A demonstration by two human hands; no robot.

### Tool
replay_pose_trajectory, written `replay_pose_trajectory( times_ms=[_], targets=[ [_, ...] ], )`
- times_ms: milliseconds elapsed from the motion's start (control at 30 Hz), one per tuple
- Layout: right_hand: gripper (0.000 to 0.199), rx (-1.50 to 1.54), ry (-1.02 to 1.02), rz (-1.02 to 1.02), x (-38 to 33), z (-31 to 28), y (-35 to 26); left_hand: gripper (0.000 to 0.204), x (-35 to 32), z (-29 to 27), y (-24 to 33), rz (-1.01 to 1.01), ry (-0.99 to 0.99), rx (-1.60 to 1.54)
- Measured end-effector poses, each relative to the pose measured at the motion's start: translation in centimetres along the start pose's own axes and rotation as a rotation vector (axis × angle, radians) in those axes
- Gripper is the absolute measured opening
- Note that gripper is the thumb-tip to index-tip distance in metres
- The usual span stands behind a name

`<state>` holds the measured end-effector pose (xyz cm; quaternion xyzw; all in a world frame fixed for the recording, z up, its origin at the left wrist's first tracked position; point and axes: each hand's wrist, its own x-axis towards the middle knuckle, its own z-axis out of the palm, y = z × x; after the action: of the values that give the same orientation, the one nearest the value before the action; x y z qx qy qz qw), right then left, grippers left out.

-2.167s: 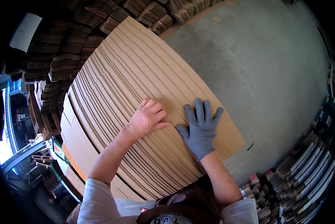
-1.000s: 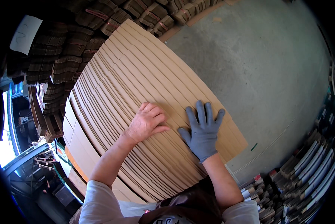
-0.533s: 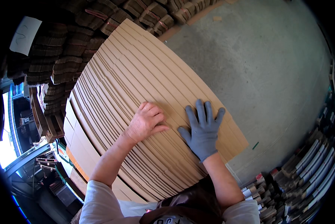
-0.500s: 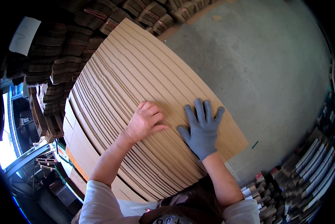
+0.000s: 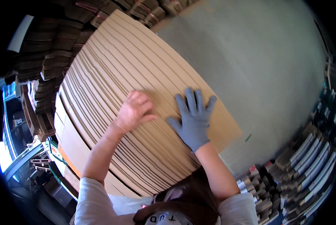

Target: The person picks up a stack of green pear boxes and places them on a table. Then the person picks up a stack of flat cardboard sheets and places them on the same table, aligning them into a neat pile.

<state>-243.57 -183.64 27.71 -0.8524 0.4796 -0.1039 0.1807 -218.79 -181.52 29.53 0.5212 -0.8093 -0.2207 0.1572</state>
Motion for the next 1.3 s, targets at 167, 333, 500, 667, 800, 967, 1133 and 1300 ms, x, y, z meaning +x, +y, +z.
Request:
replay_pose_trajectory(
  times_ms=[167,333,500,667,800,967,1133,1300],
  targets=[
    [0.074,-0.01,0.028,-0.006,-0.5,0.4,0.0,0.033,-0.4,0.4,0.1,-0.005,-0.004,-0.02],
    [0.076,-0.028,-0.01,0.015,-0.1,-0.2,-0.7,0.03,-0.6,-0.1,0.1,0.006,-0.03,-0.016],
    [0.079,-0.021,-0.005,0.01,-0.5,0.6,-2.0,0.027,-0.5,-0.2,0.8,0.02,0.079,-0.014],
    [0.079,0.01,0.008,0.0,-0.7,1.1,-2.2,0.026,-1.6,-0.2,0.3,0.009,0.036,0.021],
    [0.078,-0.004,0.008,0.003,-0.8,1.2,-1.9,0.025,-1.6,-0.2,0.1,0.0,0.014,0.008],
    [0.078,-0.022,0.009,-0.001,-0.9,1.2,-1.9,0.024,-1.7,-0.1,0.0,-0.002,0.004,0.021],
    [0.081,-0.028,0.013,-0.003,-1.0,1.5,-1.7,0.023,-1.6,-0.4,0.1,0.0,0.003,0.016],
    [0.082,-0.009,0.014,-0.004,-0.9,1.4,-1.6,0.024,-1.6,-0.5,0.1,-0.015,-0.004,0.002]
  ],
)
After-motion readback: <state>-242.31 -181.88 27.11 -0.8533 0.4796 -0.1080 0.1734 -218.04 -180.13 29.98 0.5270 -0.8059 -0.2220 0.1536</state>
